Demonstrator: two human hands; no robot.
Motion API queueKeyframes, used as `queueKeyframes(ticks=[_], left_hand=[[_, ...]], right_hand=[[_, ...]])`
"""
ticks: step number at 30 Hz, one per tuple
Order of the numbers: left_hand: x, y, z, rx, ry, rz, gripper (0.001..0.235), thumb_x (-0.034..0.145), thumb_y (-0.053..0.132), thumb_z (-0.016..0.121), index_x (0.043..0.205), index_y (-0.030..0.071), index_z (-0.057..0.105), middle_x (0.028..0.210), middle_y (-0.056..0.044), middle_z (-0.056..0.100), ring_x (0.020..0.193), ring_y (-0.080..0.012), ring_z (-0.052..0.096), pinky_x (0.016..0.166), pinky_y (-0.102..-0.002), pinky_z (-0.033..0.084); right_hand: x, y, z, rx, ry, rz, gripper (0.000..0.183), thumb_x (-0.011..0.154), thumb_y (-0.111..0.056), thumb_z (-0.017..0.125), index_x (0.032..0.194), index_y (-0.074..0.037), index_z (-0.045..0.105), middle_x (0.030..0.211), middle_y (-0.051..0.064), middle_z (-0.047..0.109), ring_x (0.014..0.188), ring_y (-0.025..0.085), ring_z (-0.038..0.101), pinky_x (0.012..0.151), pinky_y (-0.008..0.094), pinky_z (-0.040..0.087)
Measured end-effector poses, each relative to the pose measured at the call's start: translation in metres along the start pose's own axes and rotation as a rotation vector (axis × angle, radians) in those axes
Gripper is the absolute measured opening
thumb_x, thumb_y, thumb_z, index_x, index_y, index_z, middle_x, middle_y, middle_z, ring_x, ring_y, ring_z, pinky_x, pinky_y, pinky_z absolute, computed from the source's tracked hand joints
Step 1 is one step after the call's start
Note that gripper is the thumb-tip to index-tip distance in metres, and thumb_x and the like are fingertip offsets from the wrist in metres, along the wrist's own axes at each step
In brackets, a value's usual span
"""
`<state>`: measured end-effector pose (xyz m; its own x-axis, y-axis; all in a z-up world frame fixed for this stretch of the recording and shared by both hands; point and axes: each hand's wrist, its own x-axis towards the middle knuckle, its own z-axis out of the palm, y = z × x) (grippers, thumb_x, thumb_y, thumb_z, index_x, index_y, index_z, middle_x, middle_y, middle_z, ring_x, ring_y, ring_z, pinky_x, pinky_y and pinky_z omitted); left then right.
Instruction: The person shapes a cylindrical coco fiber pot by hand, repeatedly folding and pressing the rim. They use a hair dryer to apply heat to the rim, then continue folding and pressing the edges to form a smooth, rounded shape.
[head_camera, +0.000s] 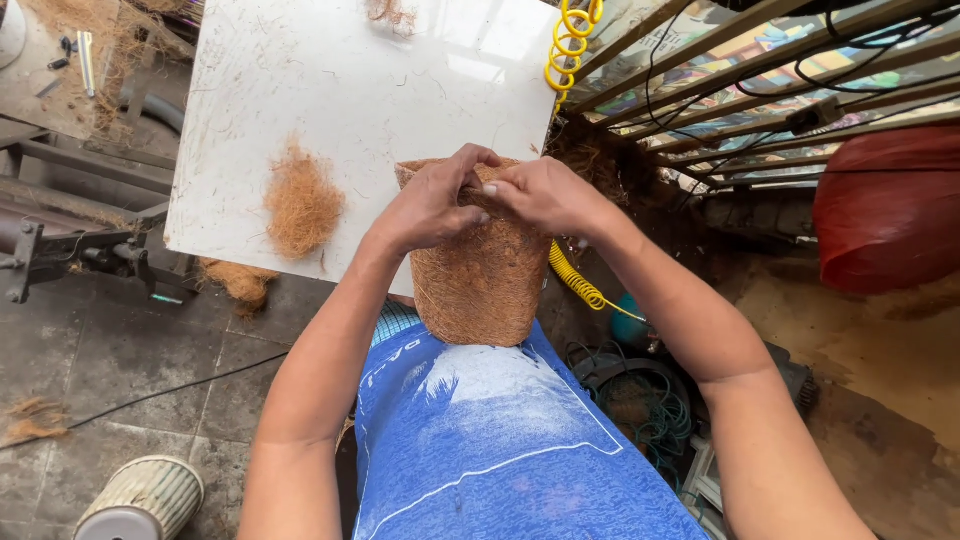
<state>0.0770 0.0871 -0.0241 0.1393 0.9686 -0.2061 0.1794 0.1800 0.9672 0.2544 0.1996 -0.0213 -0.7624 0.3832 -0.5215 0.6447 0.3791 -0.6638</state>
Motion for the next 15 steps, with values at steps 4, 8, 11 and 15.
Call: queueKeyframes(ticks=[4,8,11,15], left_hand=[[-0.002,-0.003,0.003,0.003,0.017,-0.007,0.050,0.089,0.001,0.070,0.135,0.003,0.049,0.090,-0.019,0.071,0.082,-0.0316,0.067,0.078,-0.041,0.052],[-0.001,0.003,0.000,0.011,0.020,-0.009,0.057,0.084,-0.005,0.072,0.136,0.003,0.048,0.090,-0.019,0.071,0.082,-0.0335,0.067,0.077,-0.042,0.053],[0.001,0.006,0.000,0.021,-0.001,0.007,0.066,0.081,-0.009,0.073,0.139,0.003,0.045,0.089,-0.020,0.071,0.083,-0.0350,0.069,0.080,-0.044,0.053],[0.004,0.002,0.006,-0.006,0.004,0.007,0.068,0.080,-0.010,0.073,0.140,0.003,0.045,0.091,-0.021,0.070,0.084,-0.0355,0.067,0.080,-0.045,0.052]], right_hand=[[-0.006,0.020,0.036,-0.840,0.485,-0.478,0.028,0.104,-0.030,0.045,0.085,-0.013,0.055,0.066,0.003,0.056,0.061,0.022,0.064,0.064,0.034,0.049],[-0.012,0.002,0.009,-0.618,0.261,-0.274,0.026,0.103,-0.034,0.057,0.086,-0.015,0.063,0.069,-0.001,0.061,0.066,0.017,0.065,0.073,0.029,0.050],[-0.011,-0.006,-0.004,-0.047,0.146,-0.106,0.043,0.109,-0.033,0.043,0.080,-0.007,0.060,0.062,0.008,0.056,0.065,0.024,0.060,0.071,0.040,0.048],[-0.011,-0.009,0.003,-0.363,0.154,-0.197,0.029,0.104,-0.026,0.051,0.082,-0.011,0.062,0.066,0.007,0.062,0.069,0.025,0.066,0.077,0.039,0.050]])
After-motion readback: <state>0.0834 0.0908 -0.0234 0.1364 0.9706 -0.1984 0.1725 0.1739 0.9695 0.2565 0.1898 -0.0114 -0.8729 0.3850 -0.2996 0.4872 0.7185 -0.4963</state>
